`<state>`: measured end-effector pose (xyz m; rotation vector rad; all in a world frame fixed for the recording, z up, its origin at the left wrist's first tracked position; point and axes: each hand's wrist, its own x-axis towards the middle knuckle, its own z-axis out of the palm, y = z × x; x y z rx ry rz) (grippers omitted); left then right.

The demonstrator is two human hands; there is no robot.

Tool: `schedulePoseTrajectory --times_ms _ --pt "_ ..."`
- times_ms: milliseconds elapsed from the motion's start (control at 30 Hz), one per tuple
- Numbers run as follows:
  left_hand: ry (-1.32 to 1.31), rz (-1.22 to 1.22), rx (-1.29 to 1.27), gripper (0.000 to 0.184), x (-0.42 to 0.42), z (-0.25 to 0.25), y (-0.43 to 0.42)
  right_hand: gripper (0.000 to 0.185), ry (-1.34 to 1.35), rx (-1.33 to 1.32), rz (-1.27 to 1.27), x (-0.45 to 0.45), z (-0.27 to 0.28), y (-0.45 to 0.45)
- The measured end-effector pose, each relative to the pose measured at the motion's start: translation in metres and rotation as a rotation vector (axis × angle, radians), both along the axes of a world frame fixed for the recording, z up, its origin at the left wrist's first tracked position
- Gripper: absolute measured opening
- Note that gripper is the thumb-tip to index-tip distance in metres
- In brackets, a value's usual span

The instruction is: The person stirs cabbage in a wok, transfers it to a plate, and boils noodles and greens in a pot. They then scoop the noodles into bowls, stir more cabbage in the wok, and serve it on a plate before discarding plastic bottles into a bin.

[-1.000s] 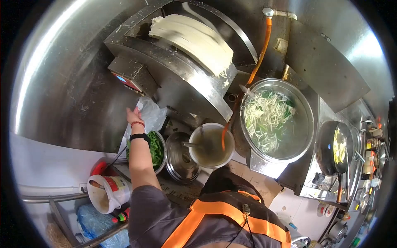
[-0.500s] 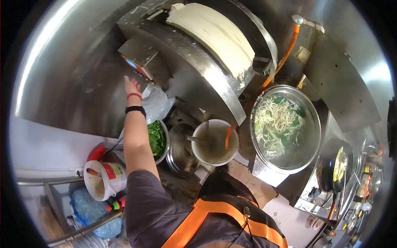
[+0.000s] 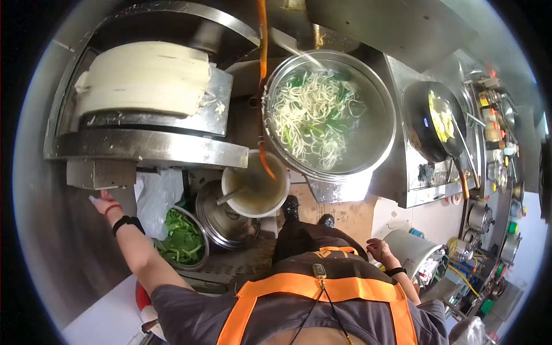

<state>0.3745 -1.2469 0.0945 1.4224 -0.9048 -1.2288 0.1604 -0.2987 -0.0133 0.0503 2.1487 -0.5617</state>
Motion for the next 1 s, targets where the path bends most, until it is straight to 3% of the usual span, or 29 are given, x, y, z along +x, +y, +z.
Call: schedulePoseTrajectory --times_ms 167,267,333,433,467,533,567,600,633,667,733,767,800,833,867,933,967,1000 --pt "0.085 0.113 0.002 0.077 -0.034 0.022 0.031 0.033 -0.034 0.06 -0.029 0.005 0.005 0.001" --pt "0.072 0.091 -0.016 0.067 -0.031 0.012 0.016 0.033 -0.024 0.074 0.009 0.011 0.002 0.013" --pt "0.017 0.046 -0.005 0.07 -0.019 0.011 0.009 0.036 -0.057 0.046 0.099 0.017 -0.024 0.037" --pt "0.033 0.068 0.013 0.073 -0.025 0.029 0.038 0.04 -0.126 0.194 0.255 -0.008 -0.02 0.025" --pt "0.031 0.018 0.004 0.073 -0.021 0.025 0.046 0.038 0.025 0.099 0.528 -0.001 -0.093 0.082" --pt "0.021 -0.08 -0.015 0.072 -0.004 0.006 0.065 0.03 0.064 0.119 0.374 -0.038 -0.036 0.038" --pt "0.028 -0.014 0.031 0.071 -0.003 -0.009 0.074 0.026 0.087 0.125 0.296 -0.058 0.0 0.01" --pt "0.006 -0.051 0.012 0.071 0.008 -0.034 0.096 0.027 0.275 -0.023 0.326 -0.067 -0.014 0.025" --pt "-0.01 -0.095 -0.009 0.072 0.009 -0.053 0.121 0.026 0.295 -0.004 0.251 -0.082 0.01 0.009" --pt "0.013 -0.085 -0.006 0.072 -0.028 -0.027 0.198 0.025 0.403 -0.083 0.267 -0.095 0.02 0.012" --pt "0.022 -0.143 0.163 0.074 0.009 -0.118 0.223 0.019 0.704 -0.178 0.243 -0.124 0.043 0.032" --pt "0.072 -0.234 0.33 0.079 0.024 -0.166 0.241 0.016 0.716 -0.009 0.257 -0.142 0.063 0.047" --pt "0.022 -0.192 0.389 0.081 0.013 -0.182 0.301 0.017 0.872 -0.091 0.176 -0.157 0.075 0.072" --pt "-0.106 -0.125 0.383 0.079 -0.012 -0.181 0.364 0.017 0.882 -0.032 -0.041 -0.17 0.108 0.085" --pt "-0.212 -0.17 0.567 0.06 0.015 -0.246 0.381 0.018 0.999 0.006 -0.062 -0.189 0.123 0.115" --pt "-0.327 -0.324 0.664 0.065 -0.019 -0.239 0.51 0.017 1.28 0.034 -0.075 -0.235 0.132 0.194" --pt "-0.353 -0.394 0.736 0.063 -0.026 -0.261 0.555 0.019 1.38 0.097 -0.088 -0.26 0.13 0.238" --pt "-0.38 -0.458 0.808 0.06 -0.034 -0.281 0.599 0.032 1.372 0.139 -0.092 -0.286 0.127 0.285"
